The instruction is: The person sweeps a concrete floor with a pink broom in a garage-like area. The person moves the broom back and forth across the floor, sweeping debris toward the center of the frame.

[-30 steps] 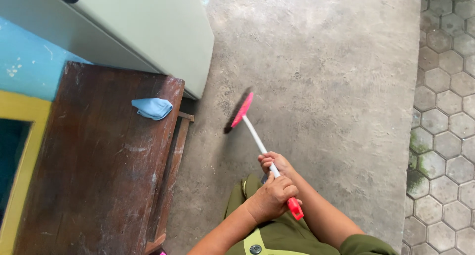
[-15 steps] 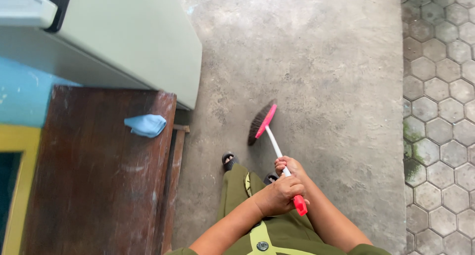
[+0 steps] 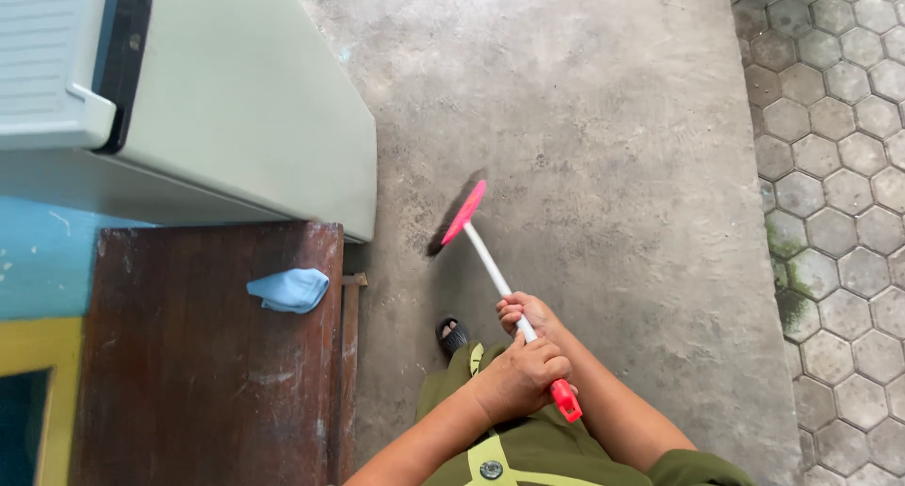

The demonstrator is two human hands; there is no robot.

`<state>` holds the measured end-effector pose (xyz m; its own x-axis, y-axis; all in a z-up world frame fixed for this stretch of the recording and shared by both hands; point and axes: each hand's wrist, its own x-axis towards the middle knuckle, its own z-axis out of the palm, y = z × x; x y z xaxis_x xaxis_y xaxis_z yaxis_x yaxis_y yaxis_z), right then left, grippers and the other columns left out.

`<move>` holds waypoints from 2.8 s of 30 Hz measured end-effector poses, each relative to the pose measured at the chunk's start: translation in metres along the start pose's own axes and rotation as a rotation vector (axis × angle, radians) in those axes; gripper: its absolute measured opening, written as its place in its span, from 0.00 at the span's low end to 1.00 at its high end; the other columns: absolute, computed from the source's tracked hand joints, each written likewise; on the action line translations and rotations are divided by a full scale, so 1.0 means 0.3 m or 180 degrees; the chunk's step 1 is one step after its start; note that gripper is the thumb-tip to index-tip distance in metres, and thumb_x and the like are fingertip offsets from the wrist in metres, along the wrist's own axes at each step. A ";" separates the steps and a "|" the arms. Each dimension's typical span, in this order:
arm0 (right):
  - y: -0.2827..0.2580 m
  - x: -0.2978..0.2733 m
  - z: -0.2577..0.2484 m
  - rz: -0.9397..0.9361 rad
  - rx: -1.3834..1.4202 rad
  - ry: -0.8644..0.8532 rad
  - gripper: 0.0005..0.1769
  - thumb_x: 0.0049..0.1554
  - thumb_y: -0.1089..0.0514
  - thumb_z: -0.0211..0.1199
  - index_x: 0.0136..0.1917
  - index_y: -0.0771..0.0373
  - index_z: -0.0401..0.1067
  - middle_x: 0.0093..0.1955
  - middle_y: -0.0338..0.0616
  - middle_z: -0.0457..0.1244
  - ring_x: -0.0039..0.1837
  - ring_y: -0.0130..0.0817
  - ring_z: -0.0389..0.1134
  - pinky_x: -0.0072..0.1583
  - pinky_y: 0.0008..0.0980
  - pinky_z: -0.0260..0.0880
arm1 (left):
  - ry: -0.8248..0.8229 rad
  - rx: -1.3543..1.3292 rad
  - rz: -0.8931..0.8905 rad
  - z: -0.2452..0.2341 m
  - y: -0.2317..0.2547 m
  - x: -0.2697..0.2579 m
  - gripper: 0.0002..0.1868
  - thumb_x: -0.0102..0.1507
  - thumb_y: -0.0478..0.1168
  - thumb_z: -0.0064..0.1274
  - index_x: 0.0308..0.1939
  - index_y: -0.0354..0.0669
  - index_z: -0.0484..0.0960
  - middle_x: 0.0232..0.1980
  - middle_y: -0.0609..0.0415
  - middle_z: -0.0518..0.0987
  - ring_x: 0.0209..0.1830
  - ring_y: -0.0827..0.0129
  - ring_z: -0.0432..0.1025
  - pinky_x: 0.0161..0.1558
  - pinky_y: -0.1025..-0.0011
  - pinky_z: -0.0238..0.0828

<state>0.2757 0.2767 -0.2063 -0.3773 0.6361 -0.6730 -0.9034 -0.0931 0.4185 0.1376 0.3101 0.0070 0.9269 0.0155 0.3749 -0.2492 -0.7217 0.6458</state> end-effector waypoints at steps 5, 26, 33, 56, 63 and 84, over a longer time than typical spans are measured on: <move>0.036 0.135 0.036 0.0135 0.0162 0.0219 0.10 0.64 0.59 0.51 0.40 0.62 0.60 0.26 0.26 0.48 0.26 0.15 0.48 0.29 0.12 0.54 | -0.0263 -0.0155 -0.0295 -0.037 -0.106 -0.033 0.16 0.69 0.45 0.55 0.33 0.43 0.69 0.33 0.53 0.70 0.35 0.53 0.68 0.31 0.53 0.55; 0.005 0.106 0.220 -0.0990 -0.0350 0.0729 0.12 0.62 0.60 0.51 0.36 0.59 0.59 0.26 0.26 0.48 0.27 0.14 0.47 0.28 0.10 0.51 | 0.0009 -0.0899 0.0257 -0.226 -0.230 -0.011 0.15 0.69 0.41 0.58 0.35 0.43 0.67 0.36 0.52 0.71 0.35 0.57 0.67 0.43 0.61 0.58; -0.162 0.251 0.155 -0.0564 0.0387 0.0610 0.09 0.61 0.63 0.49 0.37 0.60 0.59 0.28 0.29 0.51 0.27 0.13 0.48 0.29 0.12 0.52 | -0.0107 -0.1588 0.0083 -0.261 -0.338 0.108 0.09 0.71 0.36 0.53 0.39 0.39 0.71 0.37 0.49 0.69 0.38 0.54 0.63 0.43 0.61 0.59; -0.461 0.224 0.291 -0.0006 0.0355 0.0224 0.09 0.63 0.61 0.51 0.39 0.63 0.60 0.26 0.28 0.49 0.27 0.16 0.49 0.30 0.14 0.56 | -0.0176 -0.0608 -0.0187 -0.195 -0.474 0.408 0.09 0.66 0.37 0.57 0.36 0.43 0.70 0.37 0.52 0.72 0.35 0.53 0.63 0.39 0.57 0.57; -0.559 0.019 0.363 -0.1127 -0.0149 0.0985 0.09 0.58 0.65 0.49 0.35 0.62 0.60 0.27 0.30 0.49 0.27 0.15 0.47 0.28 0.10 0.50 | 0.0155 -0.1619 0.0203 -0.209 -0.489 0.568 0.12 0.72 0.36 0.50 0.36 0.40 0.65 0.40 0.50 0.71 0.36 0.54 0.64 0.44 0.61 0.56; -0.742 0.091 0.359 -0.0688 -0.0012 0.0639 0.07 0.61 0.63 0.50 0.39 0.63 0.61 0.27 0.30 0.49 0.28 0.17 0.48 0.30 0.13 0.54 | 0.0415 -0.0867 -0.0132 -0.112 -0.551 0.717 0.18 0.70 0.46 0.57 0.33 0.43 0.67 0.34 0.55 0.68 0.32 0.59 0.58 0.40 0.63 0.54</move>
<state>0.4885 0.3975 -0.2522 -0.2085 0.4772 -0.8537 -0.9679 0.0248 0.2503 0.3689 0.4560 0.0032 0.8985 0.1425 0.4152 -0.2941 -0.5067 0.8104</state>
